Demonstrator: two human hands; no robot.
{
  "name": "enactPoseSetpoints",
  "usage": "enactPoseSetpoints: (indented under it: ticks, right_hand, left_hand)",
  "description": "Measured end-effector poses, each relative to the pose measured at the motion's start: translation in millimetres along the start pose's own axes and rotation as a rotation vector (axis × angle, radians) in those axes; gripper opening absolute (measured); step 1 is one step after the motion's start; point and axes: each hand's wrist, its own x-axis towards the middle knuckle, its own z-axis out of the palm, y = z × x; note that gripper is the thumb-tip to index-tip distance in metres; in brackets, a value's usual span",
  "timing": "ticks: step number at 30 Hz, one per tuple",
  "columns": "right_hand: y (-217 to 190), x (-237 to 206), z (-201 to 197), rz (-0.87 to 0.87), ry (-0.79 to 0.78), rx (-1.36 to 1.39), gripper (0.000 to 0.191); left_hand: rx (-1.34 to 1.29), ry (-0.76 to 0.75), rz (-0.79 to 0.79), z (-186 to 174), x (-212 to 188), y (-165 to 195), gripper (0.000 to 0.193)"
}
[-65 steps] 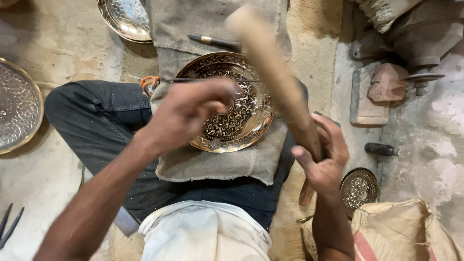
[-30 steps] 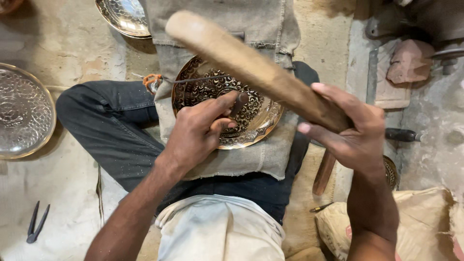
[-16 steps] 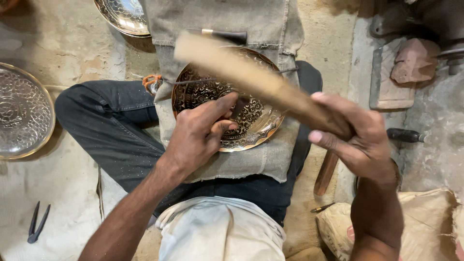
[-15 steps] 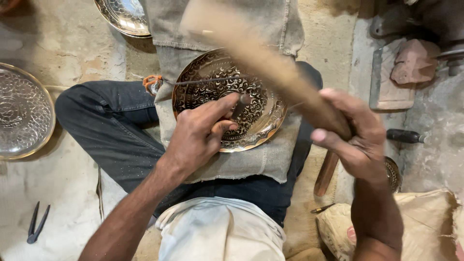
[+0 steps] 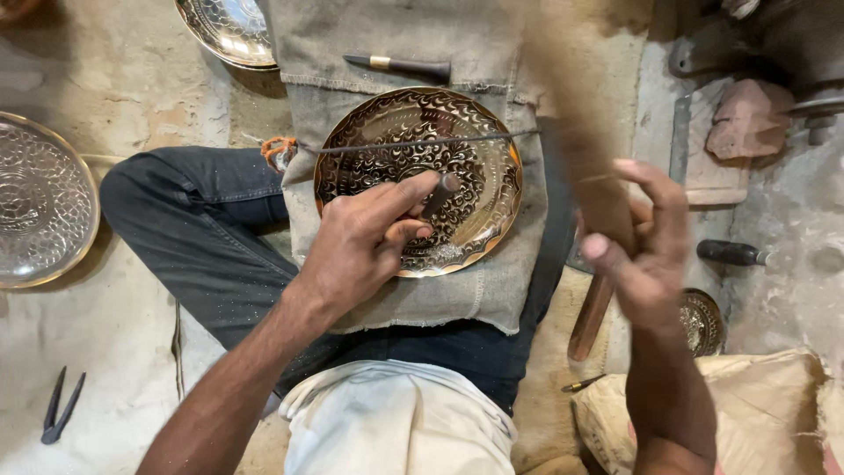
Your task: The person sits on the floor with an engraved brass plate resting on a cloth pad over their lap. They hold a punch against the plate's patterned surface with one hand and repeatedly strike it with a wooden mallet held in the other hand, repositioning the punch across the design to work the metal.
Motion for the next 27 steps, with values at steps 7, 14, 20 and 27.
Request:
enactPoseSetpoints:
  ticks: [7, 14, 20, 27]
  right_hand:
    - [14, -5, -1, -0.043, 0.025, 0.189, 0.063]
    - [22, -20, -8, 0.008, -0.061, -0.137, 0.064]
    - [26, -25, -13, -0.02, -0.061, -0.178, 0.062]
    - [24, -28, -8, -0.025, -0.114, -0.264, 0.063]
  left_hand:
    - [0.006, 0.011, 0.042, -2, 1, 1, 0.056]
    - [-0.012, 0.0, 0.037, -4, 2, 2, 0.056]
    - [0.064, -0.017, 0.026, -5, 4, 2, 0.053]
    - [-0.044, -0.033, 0.012, -5, 3, 3, 0.052]
